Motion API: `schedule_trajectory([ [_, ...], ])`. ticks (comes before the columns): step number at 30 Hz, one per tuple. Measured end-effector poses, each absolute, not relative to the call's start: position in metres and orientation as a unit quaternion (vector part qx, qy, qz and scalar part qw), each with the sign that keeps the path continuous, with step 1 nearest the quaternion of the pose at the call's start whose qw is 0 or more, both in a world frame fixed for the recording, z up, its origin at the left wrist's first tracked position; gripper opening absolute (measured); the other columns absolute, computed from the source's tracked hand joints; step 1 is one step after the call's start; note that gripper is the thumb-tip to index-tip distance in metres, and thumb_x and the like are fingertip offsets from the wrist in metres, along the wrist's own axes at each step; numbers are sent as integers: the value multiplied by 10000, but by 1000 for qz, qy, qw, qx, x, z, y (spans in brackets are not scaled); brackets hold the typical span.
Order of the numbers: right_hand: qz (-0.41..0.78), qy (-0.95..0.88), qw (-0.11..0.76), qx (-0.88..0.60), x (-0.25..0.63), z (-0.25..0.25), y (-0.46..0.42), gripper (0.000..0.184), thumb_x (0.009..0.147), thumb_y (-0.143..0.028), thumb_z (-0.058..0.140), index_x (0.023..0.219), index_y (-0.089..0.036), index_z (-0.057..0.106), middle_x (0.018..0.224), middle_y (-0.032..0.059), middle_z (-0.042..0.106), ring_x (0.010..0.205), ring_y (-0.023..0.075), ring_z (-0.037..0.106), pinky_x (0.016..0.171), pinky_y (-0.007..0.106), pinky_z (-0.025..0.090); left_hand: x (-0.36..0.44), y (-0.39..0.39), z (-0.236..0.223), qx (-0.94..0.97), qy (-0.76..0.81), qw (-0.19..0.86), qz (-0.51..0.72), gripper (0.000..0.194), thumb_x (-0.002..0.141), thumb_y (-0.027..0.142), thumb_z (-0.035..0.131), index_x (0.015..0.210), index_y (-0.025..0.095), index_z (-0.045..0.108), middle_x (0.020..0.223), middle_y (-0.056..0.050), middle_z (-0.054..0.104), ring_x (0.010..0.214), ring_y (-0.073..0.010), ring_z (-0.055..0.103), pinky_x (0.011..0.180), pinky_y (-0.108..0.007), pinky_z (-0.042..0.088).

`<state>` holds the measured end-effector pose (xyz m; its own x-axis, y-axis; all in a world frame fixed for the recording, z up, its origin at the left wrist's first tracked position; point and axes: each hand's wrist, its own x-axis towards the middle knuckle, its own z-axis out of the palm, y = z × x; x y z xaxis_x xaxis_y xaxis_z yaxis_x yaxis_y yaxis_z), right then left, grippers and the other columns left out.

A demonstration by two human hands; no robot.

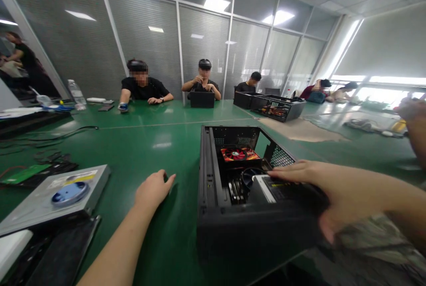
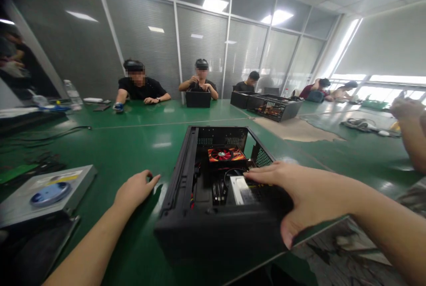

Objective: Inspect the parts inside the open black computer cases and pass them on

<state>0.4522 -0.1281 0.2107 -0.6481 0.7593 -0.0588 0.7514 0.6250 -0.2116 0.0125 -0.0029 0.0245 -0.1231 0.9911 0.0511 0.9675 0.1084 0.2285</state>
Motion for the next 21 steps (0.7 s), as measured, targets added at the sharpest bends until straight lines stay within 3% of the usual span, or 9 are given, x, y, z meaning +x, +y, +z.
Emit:
schedule_trajectory([
  [3,151,-902,24,-403,444,233,-135,772,744,-643,719,1413,-293,562,1335,68,639,1158,342,627,959,427,521,14,-2,21,673,732,53,93,554,863,678,361,1019,223,636,1047,-136,708,933,-327,672,712,-380,485],
  [6,68,-905,10,-420,414,226,-96,649,871,-589,603,1407,-226,564,1308,113,646,1140,317,634,943,405,513,12,0,19,680,726,54,93,564,863,682,369,1064,222,628,1074,-138,703,949,-324,669,735,-383,486],
  [11,-63,-890,-168,-420,361,165,-10,939,710,-559,769,1489,-167,420,1318,203,596,1065,360,655,826,413,529,4,2,18,692,712,69,98,564,871,677,375,1056,211,635,1079,-143,703,999,-312,659,768,-366,479],
  [14,-83,-885,-206,-409,349,141,11,1057,617,-549,822,1497,-169,376,1317,212,567,1016,359,668,754,395,534,3,3,18,693,710,77,94,565,874,671,374,1072,206,625,1093,-144,700,994,-311,657,747,-358,472],
  [17,-107,-890,-193,-400,349,135,9,1050,576,-513,847,1455,-147,405,1312,225,533,946,337,681,692,367,526,5,3,19,691,713,77,86,568,872,675,372,1109,214,604,1113,-142,694,985,-314,654,715,-358,464],
  [21,-113,-887,-193,-404,349,138,1,921,632,-469,806,1418,-155,442,1205,195,584,895,319,683,672,364,514,8,4,19,686,719,76,76,564,868,666,385,1143,219,590,1122,-143,689,983,-316,652,702,-359,459],
])
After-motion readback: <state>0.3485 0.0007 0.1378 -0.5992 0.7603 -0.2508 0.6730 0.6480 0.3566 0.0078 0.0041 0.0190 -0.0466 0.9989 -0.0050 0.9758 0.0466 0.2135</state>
